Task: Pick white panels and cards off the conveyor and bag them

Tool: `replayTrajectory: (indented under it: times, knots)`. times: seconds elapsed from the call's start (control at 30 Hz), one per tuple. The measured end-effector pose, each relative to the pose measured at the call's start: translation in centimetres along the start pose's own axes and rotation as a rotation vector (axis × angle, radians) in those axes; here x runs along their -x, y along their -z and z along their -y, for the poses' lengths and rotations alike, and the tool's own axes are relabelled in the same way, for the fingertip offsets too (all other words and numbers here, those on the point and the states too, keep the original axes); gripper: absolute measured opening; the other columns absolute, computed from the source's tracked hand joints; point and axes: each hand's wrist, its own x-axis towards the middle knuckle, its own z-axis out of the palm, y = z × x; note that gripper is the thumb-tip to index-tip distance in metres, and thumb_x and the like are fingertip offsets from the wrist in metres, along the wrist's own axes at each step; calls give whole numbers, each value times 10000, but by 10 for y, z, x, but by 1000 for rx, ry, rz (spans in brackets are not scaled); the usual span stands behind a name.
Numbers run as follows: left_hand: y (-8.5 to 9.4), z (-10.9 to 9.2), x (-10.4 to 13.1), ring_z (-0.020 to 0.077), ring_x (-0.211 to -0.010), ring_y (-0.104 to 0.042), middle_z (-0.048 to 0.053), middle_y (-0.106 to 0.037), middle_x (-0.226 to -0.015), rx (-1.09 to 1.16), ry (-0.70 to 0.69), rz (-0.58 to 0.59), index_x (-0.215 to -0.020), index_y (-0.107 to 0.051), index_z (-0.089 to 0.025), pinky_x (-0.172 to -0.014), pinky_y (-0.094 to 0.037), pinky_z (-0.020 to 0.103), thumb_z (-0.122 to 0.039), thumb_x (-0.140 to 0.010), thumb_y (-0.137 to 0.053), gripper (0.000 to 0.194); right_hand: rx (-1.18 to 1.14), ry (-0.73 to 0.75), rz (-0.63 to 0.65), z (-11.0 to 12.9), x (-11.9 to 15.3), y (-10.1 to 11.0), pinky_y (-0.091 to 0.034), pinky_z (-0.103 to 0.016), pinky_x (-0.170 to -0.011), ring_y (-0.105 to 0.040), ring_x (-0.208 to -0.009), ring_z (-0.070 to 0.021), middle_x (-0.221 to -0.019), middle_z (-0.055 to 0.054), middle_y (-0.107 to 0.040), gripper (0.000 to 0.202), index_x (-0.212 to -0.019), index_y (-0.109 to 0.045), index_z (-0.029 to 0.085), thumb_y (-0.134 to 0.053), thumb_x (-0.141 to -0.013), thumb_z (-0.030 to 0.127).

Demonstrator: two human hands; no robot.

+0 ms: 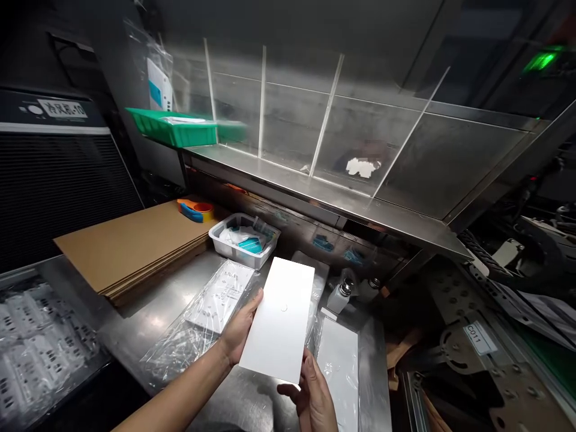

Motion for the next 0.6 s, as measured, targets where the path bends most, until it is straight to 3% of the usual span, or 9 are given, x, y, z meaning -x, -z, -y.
replayTrajectory:
  times: [0.13,0.27,0.37,0.43,0.5,0.6]
  knots:
    - [2,1,1,278,-872,-662,110,-710,-855,-1,25,16,-1078,-611,-131,-812,-502,400,-608,-822,-395,582,39,-26,-129,3,-4,5,-537,-272,-572,-596,-876,-185,-1007,-12,-650,351,-1040,-610,233,-642,-761,443]
    - [6,0,3,273,-868,-664,98,-711,-851,-13,30,3,-1079,-612,-147,-812,-503,395,-623,-817,-386,589,11,-48,-140,-6,-9,10,-518,-236,-504,-608,-731,-151,-848,3,-655,297,-947,-648,220,-681,-731,421]
    - [8,-1,3,273,-867,-664,98,-710,-851,-16,36,-3,-1077,-613,-146,-813,-503,395,-630,-815,-375,600,33,-60,-145,-7,-9,12,-510,-231,-494,-603,-676,-140,-839,-4,-651,306,-928,-654,212,-684,-722,437]
    - [9,0,3,272,-868,-663,96,-710,-858,-26,28,-24,-1082,-610,-147,-815,-502,394,-627,-817,-375,596,131,-43,-147,-3,-6,10,-507,-237,-513,-614,-753,-169,-902,-27,-654,350,-980,-645,210,-639,-750,473]
    - [9,0,2,268,-873,-662,94,-709,-873,-43,11,-58,-1093,-603,-149,-823,-499,391,-615,-820,-384,582,344,60,-192,4,-4,6,-521,-270,-627,-590,-947,-219,-1051,-52,-634,415,-1095,-610,223,-544,-806,514]
    - [8,2,2,266,-898,-654,99,-706,-906,-92,2,-98,-1112,-592,-144,-846,-488,390,-599,-824,-395,573,885,418,-258,19,-2,-2,-391,-430,-959,-334,-1279,-288,-1378,-39,-425,457,-1279,-482,278,-403,-884,493]
